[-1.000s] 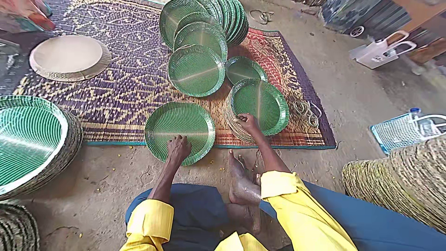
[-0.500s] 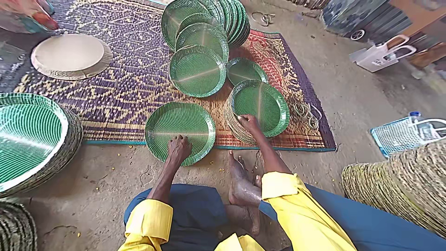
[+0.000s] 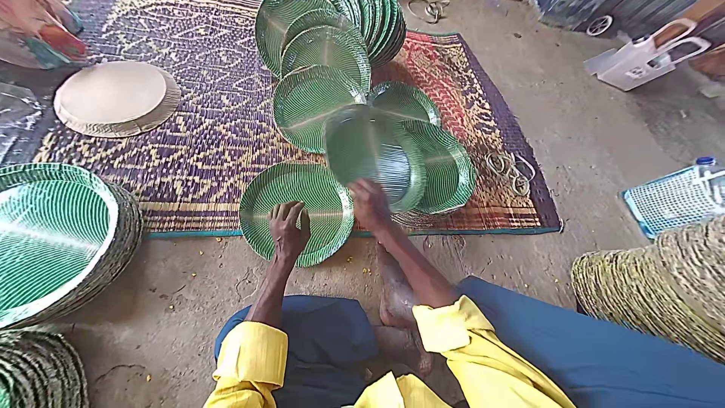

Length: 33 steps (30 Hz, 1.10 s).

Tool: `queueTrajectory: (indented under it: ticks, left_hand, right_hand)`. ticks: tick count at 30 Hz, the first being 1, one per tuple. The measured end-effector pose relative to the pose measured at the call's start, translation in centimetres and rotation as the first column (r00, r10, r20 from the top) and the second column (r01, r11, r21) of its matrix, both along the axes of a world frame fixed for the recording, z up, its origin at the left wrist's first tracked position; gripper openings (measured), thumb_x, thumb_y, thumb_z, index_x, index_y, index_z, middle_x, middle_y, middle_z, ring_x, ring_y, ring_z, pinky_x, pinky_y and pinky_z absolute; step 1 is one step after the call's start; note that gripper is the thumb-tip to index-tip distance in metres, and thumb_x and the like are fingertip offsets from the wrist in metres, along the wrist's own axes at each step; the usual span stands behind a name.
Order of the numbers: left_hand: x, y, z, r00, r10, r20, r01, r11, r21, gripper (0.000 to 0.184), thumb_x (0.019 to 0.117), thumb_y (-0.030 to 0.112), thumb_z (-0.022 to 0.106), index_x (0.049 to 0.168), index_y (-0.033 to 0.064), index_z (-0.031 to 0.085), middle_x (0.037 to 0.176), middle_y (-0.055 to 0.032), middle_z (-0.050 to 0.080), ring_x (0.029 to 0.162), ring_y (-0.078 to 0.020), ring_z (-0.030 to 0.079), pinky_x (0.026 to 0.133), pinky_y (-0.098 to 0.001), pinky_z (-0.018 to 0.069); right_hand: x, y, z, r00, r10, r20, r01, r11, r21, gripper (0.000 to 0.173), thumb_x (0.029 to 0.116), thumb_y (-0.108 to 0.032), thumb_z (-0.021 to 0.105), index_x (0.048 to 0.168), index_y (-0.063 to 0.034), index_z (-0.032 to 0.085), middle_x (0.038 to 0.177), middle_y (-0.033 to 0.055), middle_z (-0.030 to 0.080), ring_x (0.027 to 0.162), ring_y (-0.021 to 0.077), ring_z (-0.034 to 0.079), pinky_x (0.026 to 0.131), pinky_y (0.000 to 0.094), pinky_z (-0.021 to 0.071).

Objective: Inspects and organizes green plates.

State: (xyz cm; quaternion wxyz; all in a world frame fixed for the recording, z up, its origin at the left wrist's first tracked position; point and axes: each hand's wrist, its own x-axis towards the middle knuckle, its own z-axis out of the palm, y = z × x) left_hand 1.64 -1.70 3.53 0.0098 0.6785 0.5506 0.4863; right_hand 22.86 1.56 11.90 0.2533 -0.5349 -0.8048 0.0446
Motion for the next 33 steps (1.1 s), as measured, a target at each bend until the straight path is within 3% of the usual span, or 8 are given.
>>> queueTrajectory:
  ticks: [2,4,7,9,11,14,18,33]
  left_hand:
    - [0.1,-0.4,0.5,1.0,0.004,0.005,-0.004,0.989,0.147,0.028,0.0972,0.016,0.054,0.097,0.001,0.077,0.1,-0.0173,0.075,0.097,-0.0325,0.069,0.092,-0.0472,0.0498]
    - [0.2,-0.9,0.3,0.999,-0.022,-0.035,0.026,0.993,0.113,0.03,0.097,0.018,0.053,0.094,0.0015,0.077,0.096,-0.0168,0.076,0.094,-0.0334,0.07,0.09,-0.0491,0.0507]
    - [-0.4,-1.2,-0.2,0.98,-0.138,-0.144,0.079,0.931,-0.355,0.028,0.0972,0.018,0.057,0.106,-0.0013,0.076,0.104,-0.0223,0.073,0.102,-0.0423,0.069,0.092,-0.0593,0.0509]
    - [-0.5,-0.5,-0.1,0.945,-0.255,-0.205,0.026,0.682,-0.731,0.037,0.1027,0.027,0.055,0.124,0.0001,0.07,0.125,-0.0251,0.066,0.122,-0.0444,0.06,0.103,-0.0616,0.0448]
    - [-0.2,0.3,-0.1,0.916,-0.326,-0.234,-0.026,0.533,-0.845,0.041,0.1023,0.031,0.057,0.13,0.0014,0.066,0.134,-0.0261,0.061,0.13,-0.0454,0.054,0.105,-0.0632,0.0428]
    - [0.0,0.6,-0.2,0.91,-0.331,-0.251,-0.035,0.541,-0.84,0.044,0.1026,0.035,0.056,0.134,0.0046,0.065,0.136,-0.0257,0.06,0.13,-0.0442,0.055,0.105,-0.063,0.0426]
    - [0.1,0.4,0.1,0.899,-0.357,-0.253,-0.032,0.522,-0.852,0.046,0.1033,0.036,0.056,0.137,0.005,0.063,0.138,-0.0268,0.057,0.133,-0.0448,0.051,0.107,-0.0631,0.0393]
    - [0.5,0.6,0.0,0.906,-0.353,-0.234,-0.01,0.534,-0.846,0.042,0.103,0.034,0.056,0.13,0.004,0.067,0.135,-0.026,0.059,0.132,-0.0442,0.051,0.105,-0.0613,0.0404]
  right_hand:
    - [-3.7,-2.4,-2.6,0.984,0.176,0.038,-0.164,0.963,-0.213,0.022,0.0957,0.001,0.058,0.109,-0.0008,0.076,0.11,0.0198,0.073,0.11,0.038,0.069,0.094,0.0566,0.0534]
    - [-6.0,-4.7,-5.5,0.928,0.367,0.062,-0.284,0.806,-0.519,0.026,0.0991,-0.001,0.054,0.117,0.0013,0.073,0.125,0.0225,0.068,0.124,0.0414,0.061,0.105,0.0595,0.0455]
    - [-6.8,-6.9,-9.1,0.807,0.59,0.023,-0.423,0.606,-0.673,0.028,0.0973,-0.003,0.058,0.123,-0.0006,0.071,0.133,0.022,0.064,0.131,0.0404,0.055,0.112,0.0586,0.0388]
    - [-5.3,-6.7,-9.2,0.792,0.611,0.019,-0.48,0.64,-0.6,0.024,0.0987,-0.015,0.063,0.114,-0.0008,0.074,0.122,0.0224,0.069,0.122,0.0405,0.062,0.105,0.0596,0.0443]
    - [-2.5,-4.7,-6.8,0.873,0.488,0.002,-0.419,0.751,-0.51,0.03,0.0985,-0.024,0.067,0.114,0.0002,0.075,0.118,0.0217,0.071,0.119,0.0391,0.064,0.103,0.0584,0.0452]
    - [2.5,-0.7,-3.2,0.997,0.009,-0.071,-0.033,0.94,-0.34,0.033,0.0961,-0.024,0.072,0.119,0.0006,0.074,0.12,0.0214,0.07,0.115,0.0372,0.066,0.102,0.0567,0.0502]
    - [8.8,3.2,-1.8,0.928,-0.369,-0.046,0.344,0.899,-0.272,0.046,0.0952,-0.028,0.075,0.131,-0.001,0.066,0.132,0.0267,0.061,0.115,0.0421,0.063,0.096,0.0587,0.0519]
    - [11.4,4.7,-2.0,0.929,-0.369,-0.02,0.324,0.839,-0.437,0.03,0.1011,-0.027,0.068,0.116,-0.0005,0.073,0.109,0.0222,0.071,0.098,0.0371,0.069,0.09,0.0577,0.0539]
